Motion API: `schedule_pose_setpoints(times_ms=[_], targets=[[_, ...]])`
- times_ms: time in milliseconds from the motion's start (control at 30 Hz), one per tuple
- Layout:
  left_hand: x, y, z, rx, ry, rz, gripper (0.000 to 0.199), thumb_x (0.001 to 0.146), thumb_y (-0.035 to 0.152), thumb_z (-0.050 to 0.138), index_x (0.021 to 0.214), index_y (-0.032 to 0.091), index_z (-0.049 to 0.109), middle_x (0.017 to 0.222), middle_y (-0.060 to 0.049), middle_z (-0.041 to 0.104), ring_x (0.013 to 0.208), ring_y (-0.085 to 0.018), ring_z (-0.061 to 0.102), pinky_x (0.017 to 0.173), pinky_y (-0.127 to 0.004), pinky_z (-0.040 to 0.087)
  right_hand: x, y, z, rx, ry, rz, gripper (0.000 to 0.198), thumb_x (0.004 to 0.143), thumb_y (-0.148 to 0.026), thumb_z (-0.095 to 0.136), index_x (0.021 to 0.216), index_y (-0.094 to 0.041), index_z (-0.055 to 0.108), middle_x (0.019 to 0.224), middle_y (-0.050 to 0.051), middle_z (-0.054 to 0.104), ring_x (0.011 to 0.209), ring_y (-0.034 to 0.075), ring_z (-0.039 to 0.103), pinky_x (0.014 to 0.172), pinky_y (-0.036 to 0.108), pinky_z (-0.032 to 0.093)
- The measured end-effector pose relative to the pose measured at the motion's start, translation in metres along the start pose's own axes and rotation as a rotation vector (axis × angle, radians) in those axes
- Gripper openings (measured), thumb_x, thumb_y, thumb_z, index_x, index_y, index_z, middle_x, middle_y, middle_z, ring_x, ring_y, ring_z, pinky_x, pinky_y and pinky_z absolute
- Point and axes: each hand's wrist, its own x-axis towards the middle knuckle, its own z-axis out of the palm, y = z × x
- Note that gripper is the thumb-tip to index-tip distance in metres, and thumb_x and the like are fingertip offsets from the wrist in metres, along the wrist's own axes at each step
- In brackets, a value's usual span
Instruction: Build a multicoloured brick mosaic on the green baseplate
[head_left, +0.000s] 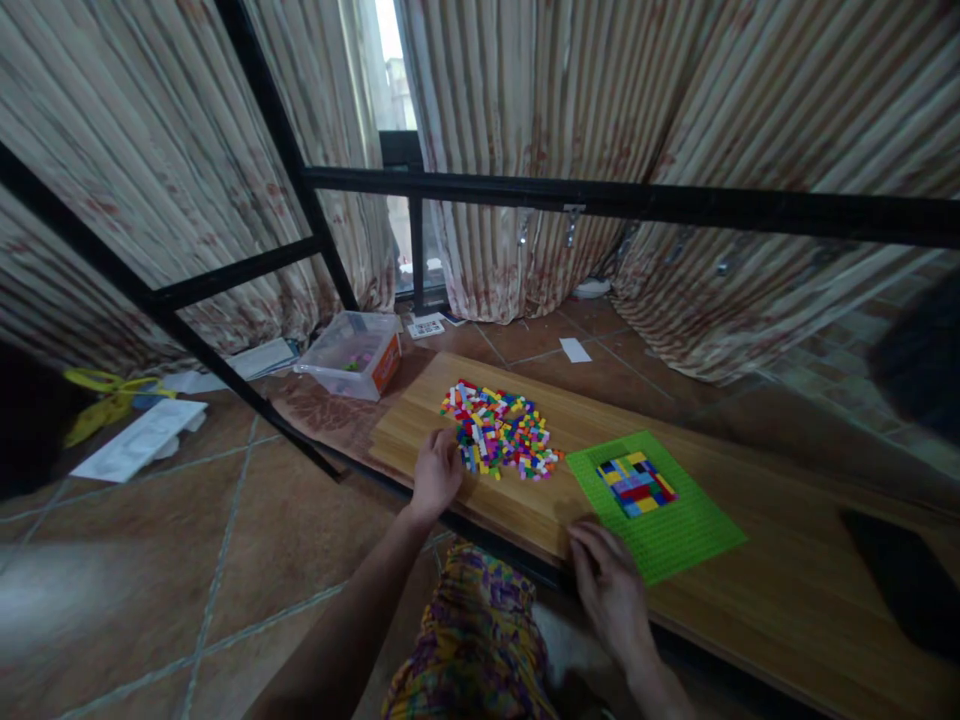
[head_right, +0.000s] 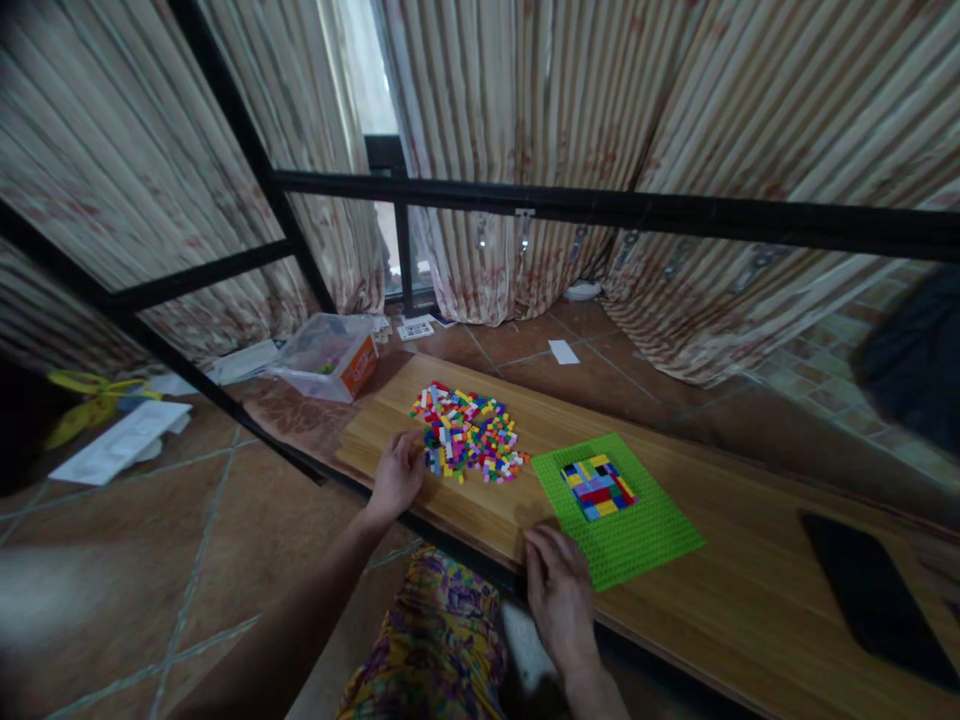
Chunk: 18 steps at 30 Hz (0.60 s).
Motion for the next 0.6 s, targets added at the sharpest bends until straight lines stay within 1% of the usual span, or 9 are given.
schedule_pose_setpoints(times_ms=[100, 167, 233, 300, 400, 467, 600], targets=[[0.013, 0.007, 0.004, 0.045, -0.043, 0.024, 0.033, 0.082, 0.012, 0.051, 0.113, 0.018, 0.059, 0.108, -0.009, 0.061, 0.099, -0.022, 0.06, 0.089, -0.037, 0.051, 0.008, -0.002, 0.008, 0.03, -0.053, -0.001, 0.026, 0.095, -0.034, 0.045, 0.102, -0.022, 0.067, 0.104, 0.009, 0.067, 0.099, 0.023, 0.061, 0.09, 0.041, 0.048], [0.021, 0.011, 0.008, 0.096, -0.051, 0.055, 0.027, 0.084, 0.019, 0.054, 0.11, 0.018, 0.061, 0.106, -0.01, 0.063, 0.1, -0.023, 0.06, 0.091, -0.039, 0.05, 0.014, 0.001, 0.009, 0.041, -0.067, 0.008, 0.027, 0.095, -0.034, 0.044, 0.101, -0.022, 0.067, 0.101, 0.009, 0.067, 0.096, 0.023, 0.062, 0.088, 0.042, 0.049], [0.028, 0.014, 0.011, 0.16, -0.051, 0.09, 0.026, 0.085, 0.027, 0.056, 0.108, 0.017, 0.062, 0.105, -0.011, 0.064, 0.102, -0.026, 0.059, 0.093, -0.042, 0.047, 0.017, 0.004, 0.01, 0.046, -0.064, 0.023, 0.027, 0.095, -0.034, 0.043, 0.1, -0.022, 0.067, 0.101, 0.009, 0.067, 0.094, 0.023, 0.062, 0.087, 0.042, 0.05], [0.033, 0.016, 0.016, 0.216, -0.062, 0.106, 0.029, 0.083, 0.031, 0.06, 0.108, 0.016, 0.062, 0.106, -0.013, 0.065, 0.104, -0.028, 0.058, 0.095, -0.044, 0.045, 0.018, 0.006, 0.011, 0.04, -0.04, 0.03, 0.027, 0.095, -0.034, 0.044, 0.1, -0.023, 0.067, 0.103, 0.009, 0.067, 0.095, 0.023, 0.062, 0.087, 0.041, 0.05], [0.037, 0.019, 0.021, 0.269, -0.094, 0.079, 0.035, 0.08, 0.029, 0.062, 0.111, 0.014, 0.061, 0.109, -0.015, 0.064, 0.108, -0.029, 0.056, 0.096, -0.044, 0.043, 0.015, 0.007, 0.013, 0.013, -0.009, 0.014, 0.025, 0.094, -0.033, 0.045, 0.1, -0.024, 0.068, 0.102, 0.008, 0.067, 0.096, 0.023, 0.062, 0.088, 0.042, 0.05], [0.039, 0.02, 0.022, 0.286, -0.116, 0.05, 0.035, 0.08, 0.025, 0.061, 0.112, 0.013, 0.061, 0.11, -0.016, 0.064, 0.108, -0.03, 0.056, 0.096, -0.044, 0.043, 0.014, 0.007, 0.014, -0.004, -0.008, 0.0, 0.025, 0.094, -0.033, 0.045, 0.1, -0.024, 0.068, 0.102, 0.008, 0.067, 0.096, 0.023, 0.062, 0.089, 0.041, 0.05], [0.039, 0.023, 0.023, 0.291, -0.111, -0.003, 0.032, 0.082, 0.017, 0.053, 0.112, 0.016, 0.062, 0.111, -0.014, 0.065, 0.106, -0.028, 0.058, 0.093, -0.043, 0.044, 0.013, 0.007, 0.015, -0.026, -0.014, -0.006, 0.025, 0.094, -0.031, 0.045, 0.1, -0.023, 0.068, 0.103, 0.008, 0.066, 0.097, 0.023, 0.062, 0.09, 0.041, 0.05]])
